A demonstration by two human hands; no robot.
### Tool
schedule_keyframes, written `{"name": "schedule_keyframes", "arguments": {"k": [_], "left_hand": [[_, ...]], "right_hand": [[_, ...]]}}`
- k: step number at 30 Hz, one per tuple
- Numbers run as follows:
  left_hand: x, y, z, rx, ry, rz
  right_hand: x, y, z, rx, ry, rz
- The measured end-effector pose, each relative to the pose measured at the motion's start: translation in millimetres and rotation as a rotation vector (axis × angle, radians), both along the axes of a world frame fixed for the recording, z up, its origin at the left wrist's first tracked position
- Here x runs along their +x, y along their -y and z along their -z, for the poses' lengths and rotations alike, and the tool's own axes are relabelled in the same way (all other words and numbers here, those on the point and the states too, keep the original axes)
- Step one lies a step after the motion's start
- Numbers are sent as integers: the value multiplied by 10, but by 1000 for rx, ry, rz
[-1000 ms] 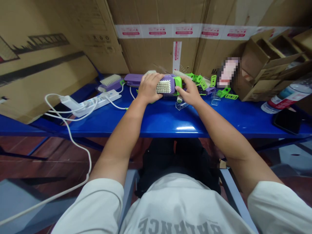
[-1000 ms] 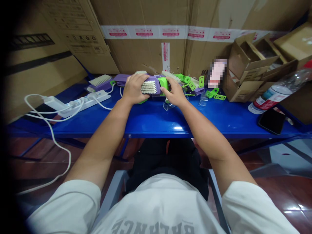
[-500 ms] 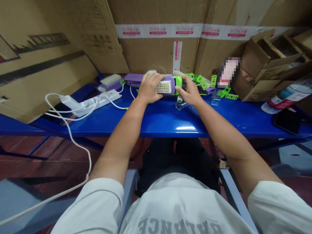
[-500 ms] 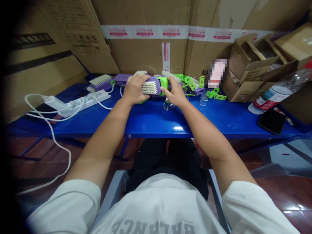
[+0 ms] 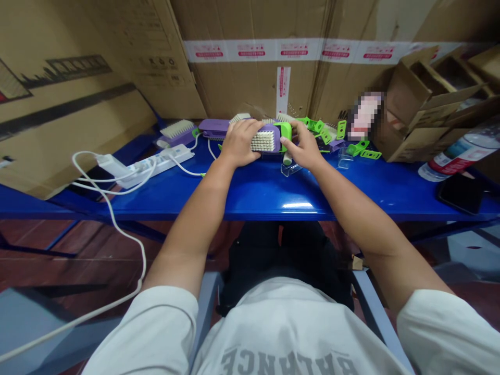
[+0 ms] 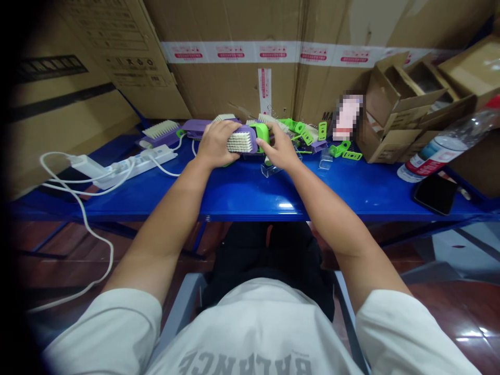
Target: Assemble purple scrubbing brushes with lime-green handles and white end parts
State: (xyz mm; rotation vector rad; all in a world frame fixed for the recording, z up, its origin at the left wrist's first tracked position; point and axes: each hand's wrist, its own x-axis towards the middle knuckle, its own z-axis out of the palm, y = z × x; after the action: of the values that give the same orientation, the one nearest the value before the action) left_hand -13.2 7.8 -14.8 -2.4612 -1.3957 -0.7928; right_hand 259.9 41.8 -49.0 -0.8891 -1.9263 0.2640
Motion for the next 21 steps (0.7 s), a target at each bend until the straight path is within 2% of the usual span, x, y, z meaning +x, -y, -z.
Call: {"name": "schedule_keyframes", "arguments": {"k": [9, 21], "left_hand": [[-11, -3, 11, 12, -19, -1], [16, 60, -30, 8, -31, 5]], "right_hand": [[24, -25, 2, -20, 30, -5], [57, -64, 44, -71, 73, -82]]}}
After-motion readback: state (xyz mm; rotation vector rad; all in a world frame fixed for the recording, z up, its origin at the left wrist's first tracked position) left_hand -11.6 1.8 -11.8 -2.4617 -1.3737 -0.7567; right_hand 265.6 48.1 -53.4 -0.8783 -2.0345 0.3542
